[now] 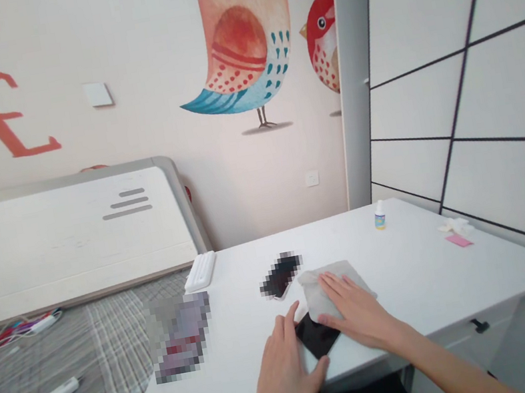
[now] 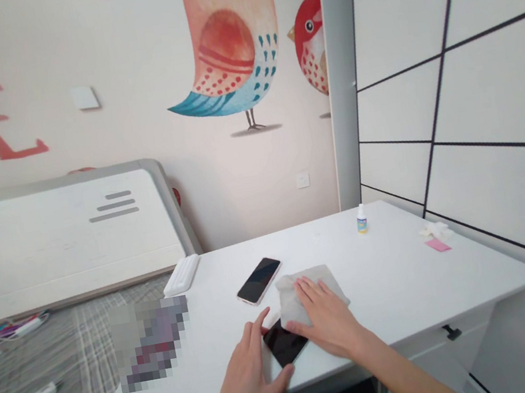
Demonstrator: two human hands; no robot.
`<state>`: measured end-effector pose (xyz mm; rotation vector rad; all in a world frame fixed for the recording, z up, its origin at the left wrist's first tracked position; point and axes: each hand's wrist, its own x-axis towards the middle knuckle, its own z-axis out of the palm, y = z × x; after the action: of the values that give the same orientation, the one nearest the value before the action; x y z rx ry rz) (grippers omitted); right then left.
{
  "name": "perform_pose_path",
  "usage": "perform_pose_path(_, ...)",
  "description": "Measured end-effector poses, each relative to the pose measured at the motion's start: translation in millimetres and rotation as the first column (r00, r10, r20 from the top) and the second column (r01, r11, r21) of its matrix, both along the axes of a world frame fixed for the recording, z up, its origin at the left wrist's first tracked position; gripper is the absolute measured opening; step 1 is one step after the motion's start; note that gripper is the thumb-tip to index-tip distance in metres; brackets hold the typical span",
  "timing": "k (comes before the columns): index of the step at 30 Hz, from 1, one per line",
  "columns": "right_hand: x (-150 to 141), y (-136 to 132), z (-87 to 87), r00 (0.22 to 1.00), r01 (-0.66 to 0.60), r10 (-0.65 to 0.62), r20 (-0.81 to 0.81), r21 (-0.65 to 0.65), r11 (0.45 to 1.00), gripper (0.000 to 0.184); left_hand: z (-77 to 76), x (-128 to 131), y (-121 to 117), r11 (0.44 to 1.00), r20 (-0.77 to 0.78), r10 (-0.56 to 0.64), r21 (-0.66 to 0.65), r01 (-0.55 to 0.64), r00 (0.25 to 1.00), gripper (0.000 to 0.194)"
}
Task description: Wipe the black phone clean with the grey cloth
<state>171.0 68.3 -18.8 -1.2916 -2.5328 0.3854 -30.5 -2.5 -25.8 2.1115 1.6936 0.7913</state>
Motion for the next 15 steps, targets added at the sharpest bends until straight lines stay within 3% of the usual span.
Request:
perform_pose_path(4, -7.9, -18.6, 2.8, 0.951, -0.305, 0.301, -0.071, -0.048, 0.951, 0.09, -1.9, -0.2, 1.8, 1.0, 0.012, 0.01, -0.001, -0.01, 1.0, 0.08)
perform_pose_path(6, -4.9, -17.0, 4.6, 0.965, -0.257, 0.254, -0.057, -0.058, 0.965, 0.084, -0.9, 1.4, 1.8, 1.0, 0.012, 0.02, 0.01, -0.02, 1.0, 0.081)
perform_pose_path(9, 0.1, -12.0, 3.9, 0.999, -0.046, 0.046, 0.002, -0.033, 0.998, 0.083, 0.6, 3.5, 1.6, 0.999, -0.006, 0.042, 0.021, -0.042, 0.999, 0.081)
perform_pose_path(10, 0.6, -12.2, 2.9, 0.998, -0.055, 0.055, -0.002, -0.029, 0.998, 0.087, 0.7, 3.8, 1.7, 0.999, -0.015, 0.047, 0.018, -0.047, 0.999, 0.08)
perform_pose_path(13, 0.8, -14.6, 0.8, 0.963, -0.265, 0.263, -0.052, -0.043, 0.963, 0.095, -0.1, 3.7, 2.4, 0.999, -0.029, 0.04, 0.021, -0.04, 0.999, 0.081)
perform_pose_path(15, 1.9, -13.6, 2.1, 0.968, -0.25, 0.248, -0.048, -0.043, 0.967, 0.085, -0.4, 3.4, 2.5, 0.999, -0.026, 0.041, 0.037, -0.04, 0.999, 0.082)
